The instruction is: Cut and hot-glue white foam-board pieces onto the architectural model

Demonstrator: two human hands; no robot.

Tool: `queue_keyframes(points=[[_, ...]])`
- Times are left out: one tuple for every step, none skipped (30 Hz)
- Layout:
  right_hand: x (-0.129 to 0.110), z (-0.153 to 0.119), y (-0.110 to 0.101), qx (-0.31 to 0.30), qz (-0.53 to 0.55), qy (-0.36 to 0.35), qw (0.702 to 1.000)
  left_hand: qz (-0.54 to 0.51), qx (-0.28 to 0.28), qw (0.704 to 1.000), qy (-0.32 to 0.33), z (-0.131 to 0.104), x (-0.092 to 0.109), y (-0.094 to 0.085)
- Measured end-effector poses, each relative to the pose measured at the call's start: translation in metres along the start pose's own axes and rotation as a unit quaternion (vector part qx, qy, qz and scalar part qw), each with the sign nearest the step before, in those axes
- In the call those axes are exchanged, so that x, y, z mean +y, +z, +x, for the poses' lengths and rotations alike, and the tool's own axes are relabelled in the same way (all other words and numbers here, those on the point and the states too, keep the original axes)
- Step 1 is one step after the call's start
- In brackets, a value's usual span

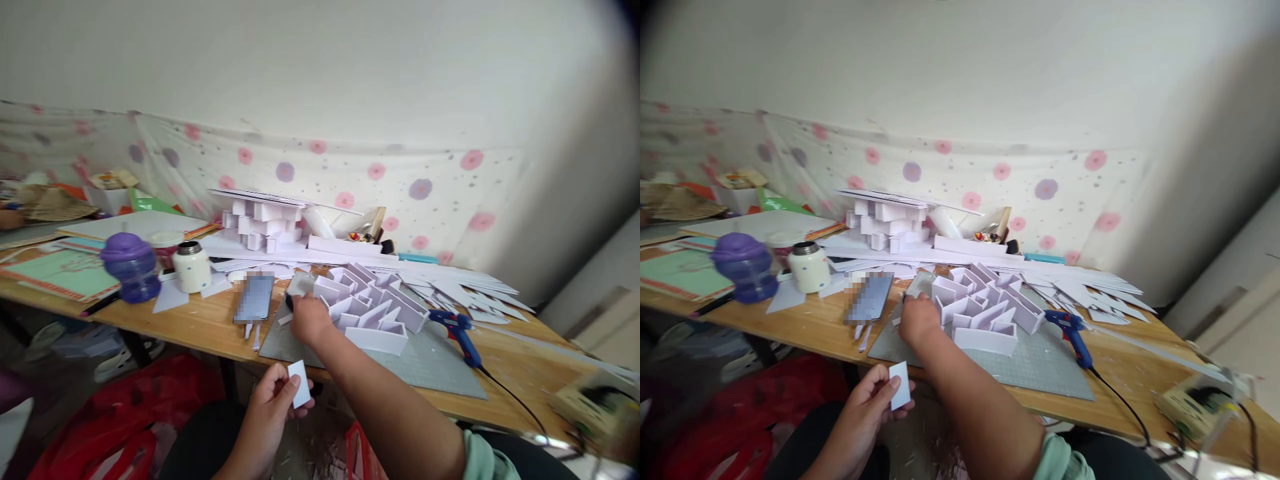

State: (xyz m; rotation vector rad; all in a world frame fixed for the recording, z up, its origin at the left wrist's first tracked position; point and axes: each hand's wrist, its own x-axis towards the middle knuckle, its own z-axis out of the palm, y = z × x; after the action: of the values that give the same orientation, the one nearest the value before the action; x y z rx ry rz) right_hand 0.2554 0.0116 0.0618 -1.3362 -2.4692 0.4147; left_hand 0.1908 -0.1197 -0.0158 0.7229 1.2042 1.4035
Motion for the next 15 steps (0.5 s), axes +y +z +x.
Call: queue_keyframes(points=[[0.004,-0.005,-0.004,0.013,0.008,-0.013,1.0,0.001,0.006,1.0,-0.001,0.002,0.001,-0.001],[0.01,-0.013,-0.009,0.026,0.02,-0.028,0.999,0.001,0.013,1.0,0.002,0.004,0.002,-0.001],[0.018,-0.024,-0.014,0.038,0.037,-0.044,0.998,0.001,0.019,1.0,0.006,0.006,0.003,-0.001],[0.028,-0.036,-0.019,0.047,0.057,-0.054,0.996,-0.002,0.022,1.0,0.012,0.009,0.006,0.001],[0.039,-0.05,-0.023,0.055,0.076,-0.055,0.994,-0.008,0.021,1.0,0.019,0.011,0.009,0.005],[0.051,-0.064,-0.027,0.062,0.097,-0.053,0.992,-0.017,0.016,0.999,0.025,0.013,0.012,0.01],[0.062,-0.077,-0.03,0.064,0.119,-0.051,0.989,-0.029,0.007,0.999,0.03,0.015,0.015,0.017],[0.073,-0.09,-0.033,0.06,0.144,-0.052,0.986,-0.041,-0.006,0.999,0.033,0.016,0.019,0.025],[0.081,-0.101,-0.035,0.06,0.167,-0.054,0.983,-0.054,-0.019,0.998,0.037,0.016,0.022,0.034],[0.088,-0.111,-0.038,0.062,0.189,-0.058,0.978,-0.068,-0.039,0.996,0.039,0.017,0.025,0.043],[0.092,-0.118,-0.04,0.062,0.209,-0.063,0.974,-0.075,-0.066,0.994,0.043,0.017,0.027,0.052],[0.095,-0.125,-0.042,0.061,0.228,-0.071,0.969,-0.083,-0.093,0.991,0.044,0.017,0.029,0.059],[0.096,-0.129,-0.044,0.062,0.247,-0.084,0.963,-0.094,-0.106,0.989,0.045,0.017,0.03,0.066],[0.096,-0.133,-0.045,0.07,0.261,-0.105,0.957,-0.103,-0.12,0.987,0.041,0.017,0.03,0.072],[0.096,-0.135,-0.045,0.086,0.269,-0.128,0.951,-0.112,-0.129,0.985,0.036,0.017,0.03,0.076]])
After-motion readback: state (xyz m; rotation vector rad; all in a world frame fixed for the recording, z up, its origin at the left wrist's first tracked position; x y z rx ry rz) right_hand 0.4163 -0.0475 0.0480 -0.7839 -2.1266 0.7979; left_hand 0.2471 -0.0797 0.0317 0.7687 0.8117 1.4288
